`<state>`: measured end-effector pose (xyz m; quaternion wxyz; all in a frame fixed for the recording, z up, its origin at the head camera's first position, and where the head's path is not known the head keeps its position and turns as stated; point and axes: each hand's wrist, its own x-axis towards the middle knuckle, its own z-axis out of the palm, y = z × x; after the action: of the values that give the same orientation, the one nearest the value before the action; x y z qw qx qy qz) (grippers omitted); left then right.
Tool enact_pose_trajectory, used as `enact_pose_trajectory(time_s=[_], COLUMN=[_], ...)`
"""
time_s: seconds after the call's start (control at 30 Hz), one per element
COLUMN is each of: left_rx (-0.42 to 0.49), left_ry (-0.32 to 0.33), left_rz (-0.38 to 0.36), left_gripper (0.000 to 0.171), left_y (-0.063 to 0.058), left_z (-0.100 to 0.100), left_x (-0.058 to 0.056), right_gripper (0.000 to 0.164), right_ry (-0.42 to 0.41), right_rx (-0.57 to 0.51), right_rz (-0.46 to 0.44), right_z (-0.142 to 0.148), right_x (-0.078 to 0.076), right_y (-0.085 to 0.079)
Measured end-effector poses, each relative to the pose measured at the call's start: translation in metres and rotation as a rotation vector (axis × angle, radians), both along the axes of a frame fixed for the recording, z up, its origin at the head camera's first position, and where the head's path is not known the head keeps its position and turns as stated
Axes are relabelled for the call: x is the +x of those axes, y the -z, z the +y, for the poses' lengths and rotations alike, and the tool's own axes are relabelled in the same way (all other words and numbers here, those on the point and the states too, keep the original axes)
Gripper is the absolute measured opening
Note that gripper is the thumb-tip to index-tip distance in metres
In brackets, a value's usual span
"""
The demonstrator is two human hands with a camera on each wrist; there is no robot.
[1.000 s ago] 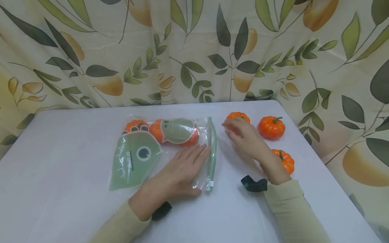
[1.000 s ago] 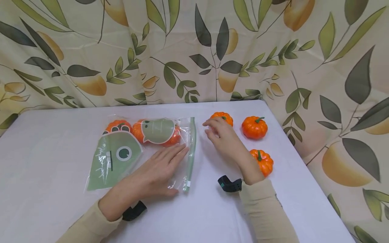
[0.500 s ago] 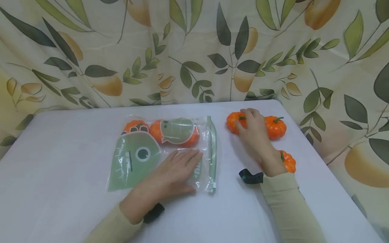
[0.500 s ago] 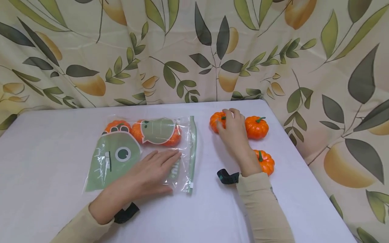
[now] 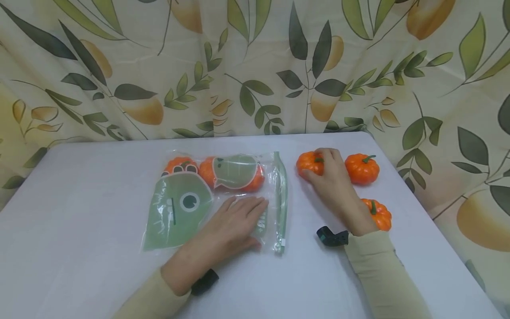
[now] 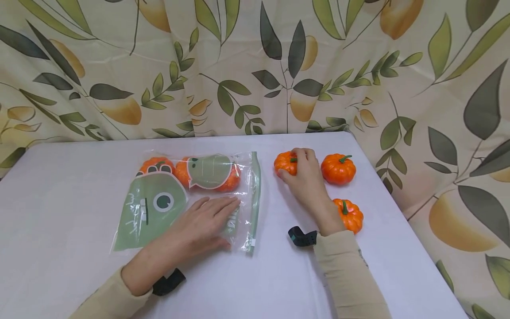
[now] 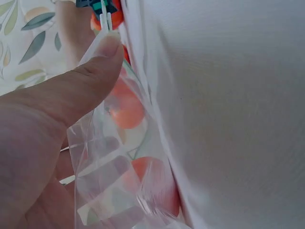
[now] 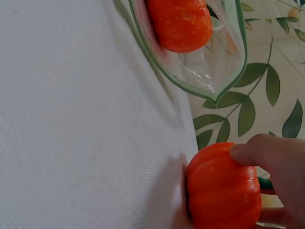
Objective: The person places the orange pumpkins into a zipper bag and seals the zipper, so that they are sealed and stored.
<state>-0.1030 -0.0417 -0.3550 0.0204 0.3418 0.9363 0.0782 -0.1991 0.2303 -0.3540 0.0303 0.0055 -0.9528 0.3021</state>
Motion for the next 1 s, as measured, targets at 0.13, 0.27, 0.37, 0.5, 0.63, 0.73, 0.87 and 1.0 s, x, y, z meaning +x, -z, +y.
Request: enact_pose_trajectory(time_s=[0.13,0.27,0.37,0.5,0.63,0.73,0.87,1.0], left_rx=[0.018,0.019,0.020,0.026,0.027,0.034,0.045,0.043], left_ry=[-0.011,-0.010,-0.002,0.011,0.031,0.040,0.041,0.026], left_rz=[0.007,-0.017,-0.034,-0.069,-0.059,-0.033,-0.020,-0.027], left_gripper=[0.092,0.093,0.092,0.090,0.087,0.085,0.085,0.087], left_y=[-0.001,-0.003,-0.004,-0.003,-0.003,-0.003,-0.004,-0.004], left_z=[0.001,0.001,0.000,-0.001,-0.001,-0.001,-0.002,-0.002], left_x=[0.000,0.000,0.001,0.002,0.002,0.002,0.002,0.003], right_gripper=[0.064,0.063,0.065,0.068,0.066,0.066,0.065,0.064], right_ry=[-0.013,-0.066,-0.112,-0.150,-0.173,-0.205,-0.253,-0.283], right_rx=[0.016,0.058,0.091,0.093,0.047,0.007,-0.046,-0.068], right_rz=[-0.050,-0.073,-0.095,-0.138,-0.172,-0.189,-0.206,-0.233], right_z=[0.003,0.003,0.003,0.002,0.002,0.000,-0.003,-0.005], right_x=[0.004,0.008,0.012,0.019,0.026,0.032,0.037,0.040], right_y=[-0.002,-0.005,-0.007,-0.011,-0.015,-0.018,-0.021,-0.020])
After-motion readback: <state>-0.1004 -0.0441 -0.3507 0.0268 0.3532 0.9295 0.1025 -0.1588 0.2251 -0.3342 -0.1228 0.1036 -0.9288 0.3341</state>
